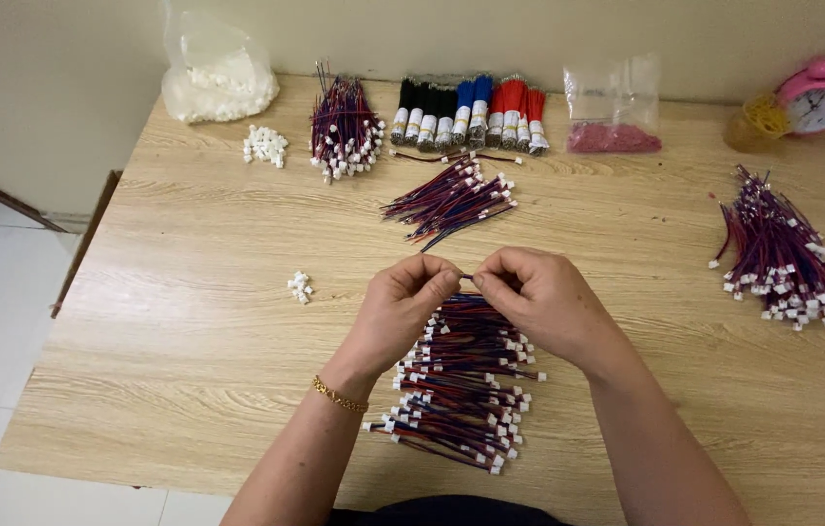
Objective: Assembling wire harnesses by manually attaching small white connectors to the ends of individual wires
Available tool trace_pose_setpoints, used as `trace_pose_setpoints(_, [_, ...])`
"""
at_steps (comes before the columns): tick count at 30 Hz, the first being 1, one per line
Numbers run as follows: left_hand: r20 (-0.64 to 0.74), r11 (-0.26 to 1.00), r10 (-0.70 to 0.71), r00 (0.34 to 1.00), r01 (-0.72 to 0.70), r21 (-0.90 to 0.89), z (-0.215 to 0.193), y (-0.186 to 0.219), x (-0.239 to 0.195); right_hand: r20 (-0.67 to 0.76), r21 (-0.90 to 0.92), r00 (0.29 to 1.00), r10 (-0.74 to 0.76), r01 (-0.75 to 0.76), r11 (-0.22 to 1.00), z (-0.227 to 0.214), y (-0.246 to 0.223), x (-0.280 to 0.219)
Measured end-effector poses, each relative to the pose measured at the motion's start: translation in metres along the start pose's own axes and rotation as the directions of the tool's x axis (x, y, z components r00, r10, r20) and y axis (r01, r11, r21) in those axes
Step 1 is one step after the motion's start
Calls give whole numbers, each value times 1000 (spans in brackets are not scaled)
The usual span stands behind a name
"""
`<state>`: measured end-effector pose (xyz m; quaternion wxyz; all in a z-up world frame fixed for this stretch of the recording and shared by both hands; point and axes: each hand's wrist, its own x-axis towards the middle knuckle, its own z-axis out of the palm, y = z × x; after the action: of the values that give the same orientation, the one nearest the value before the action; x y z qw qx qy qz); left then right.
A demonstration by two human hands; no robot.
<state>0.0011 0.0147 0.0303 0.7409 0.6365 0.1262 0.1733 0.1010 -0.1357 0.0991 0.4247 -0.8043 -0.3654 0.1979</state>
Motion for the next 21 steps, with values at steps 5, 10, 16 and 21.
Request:
trace_pose_setpoints(5, [-105,998,-3,994,-4,-71,10,2,-4,-69,218,997,38,-22,976,12,12,5])
trace_pose_setpoints(10, [-176,999,52,983,-52,7,16,0,-8,-116,239,993,7,21,971,18,21,7])
trace_pose_setpoints(16, [-51,629,516,855,-338,700,12,6,-13,-33,40,999,-5,7,999,16,1,2])
trace_pose_setpoints(21, [-94,753,384,919,-253,607,-1,2,-13,11,-22,999,-37,38,999,25,24,5])
